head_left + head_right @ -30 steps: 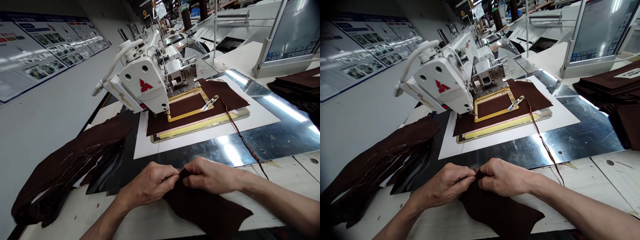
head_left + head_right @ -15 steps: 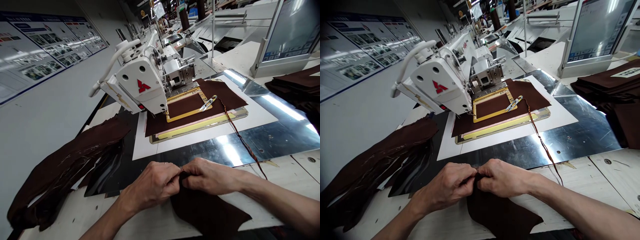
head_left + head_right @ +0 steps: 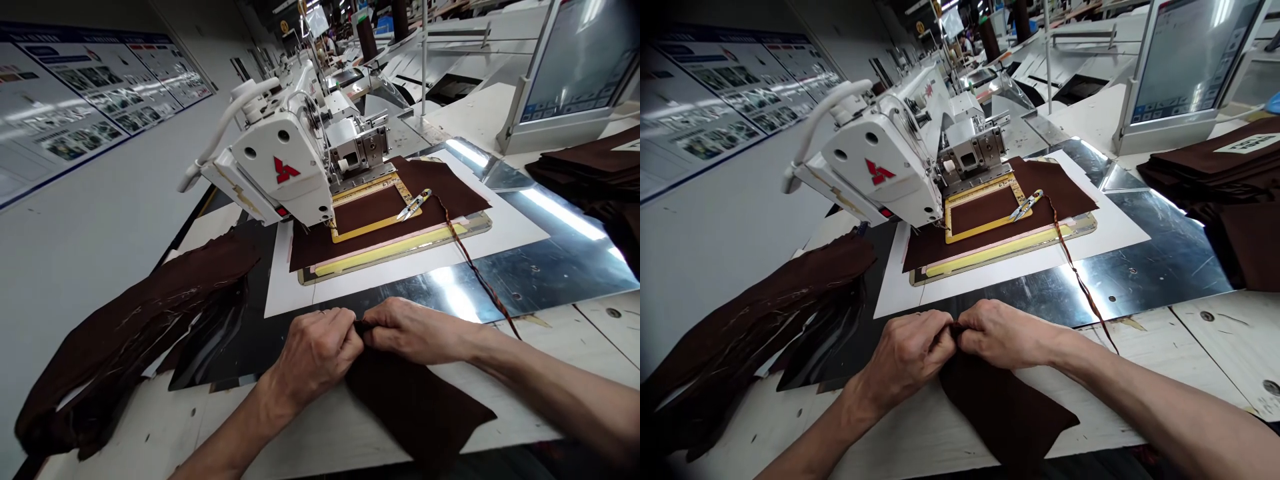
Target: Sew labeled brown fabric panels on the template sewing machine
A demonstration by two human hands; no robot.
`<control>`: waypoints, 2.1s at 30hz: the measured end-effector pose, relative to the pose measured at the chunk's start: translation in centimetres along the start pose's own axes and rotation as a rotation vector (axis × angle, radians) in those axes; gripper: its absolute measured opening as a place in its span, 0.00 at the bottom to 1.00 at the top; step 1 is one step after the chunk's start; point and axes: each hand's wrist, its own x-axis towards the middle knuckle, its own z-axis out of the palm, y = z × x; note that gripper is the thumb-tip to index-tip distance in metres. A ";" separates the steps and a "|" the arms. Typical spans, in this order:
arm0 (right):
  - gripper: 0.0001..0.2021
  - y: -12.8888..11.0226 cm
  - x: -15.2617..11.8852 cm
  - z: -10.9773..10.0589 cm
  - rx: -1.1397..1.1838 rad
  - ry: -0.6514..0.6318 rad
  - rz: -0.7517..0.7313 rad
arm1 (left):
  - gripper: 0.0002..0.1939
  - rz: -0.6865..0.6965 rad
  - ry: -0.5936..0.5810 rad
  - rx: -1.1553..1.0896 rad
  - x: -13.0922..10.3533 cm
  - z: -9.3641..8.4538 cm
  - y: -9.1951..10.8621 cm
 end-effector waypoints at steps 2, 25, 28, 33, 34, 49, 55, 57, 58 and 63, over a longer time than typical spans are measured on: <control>0.12 -0.2 -0.6 0.2 0.052 -0.095 -0.003 | 0.11 -0.164 0.074 0.035 0.0 -1.0 -2.1; 0.14 -0.1 -0.5 0.1 0.104 -0.036 0.038 | 0.09 0.144 -0.279 -0.483 -0.7 -1.9 0.7; 0.14 -0.1 -0.3 0.2 0.072 -0.028 0.043 | 0.11 0.178 -0.245 -0.417 -0.9 -1.3 0.6; 0.15 0.0 -0.3 0.1 0.068 -0.043 0.043 | 0.12 0.213 -0.257 -0.430 -0.9 -1.0 0.2; 0.15 0.1 -0.3 0.1 0.075 -0.043 0.045 | 0.11 0.208 -0.269 -0.450 -0.9 -1.1 0.2; 0.13 -0.2 0.3 0.7 0.096 0.166 0.022 | 0.12 0.004 -0.177 -0.553 -1.1 -1.7 -0.3; 0.06 -1.8 1.1 -0.2 -0.029 0.359 -0.095 | 0.11 -0.328 -0.152 -0.739 0.0 -2.9 0.3; 0.08 -1.9 1.4 -0.7 0.001 0.406 -0.138 | 0.10 -0.407 -0.183 -0.880 0.0 -3.1 0.3; 0.10 -1.9 1.5 -0.9 0.047 0.424 -0.137 | 0.10 -0.436 -0.195 -0.952 -0.1 -3.0 0.3; 0.18 -0.5 1.6 -0.9 0.384 0.440 -0.021 | 0.19 -0.548 -0.180 -1.190 -0.5 -1.9 -0.8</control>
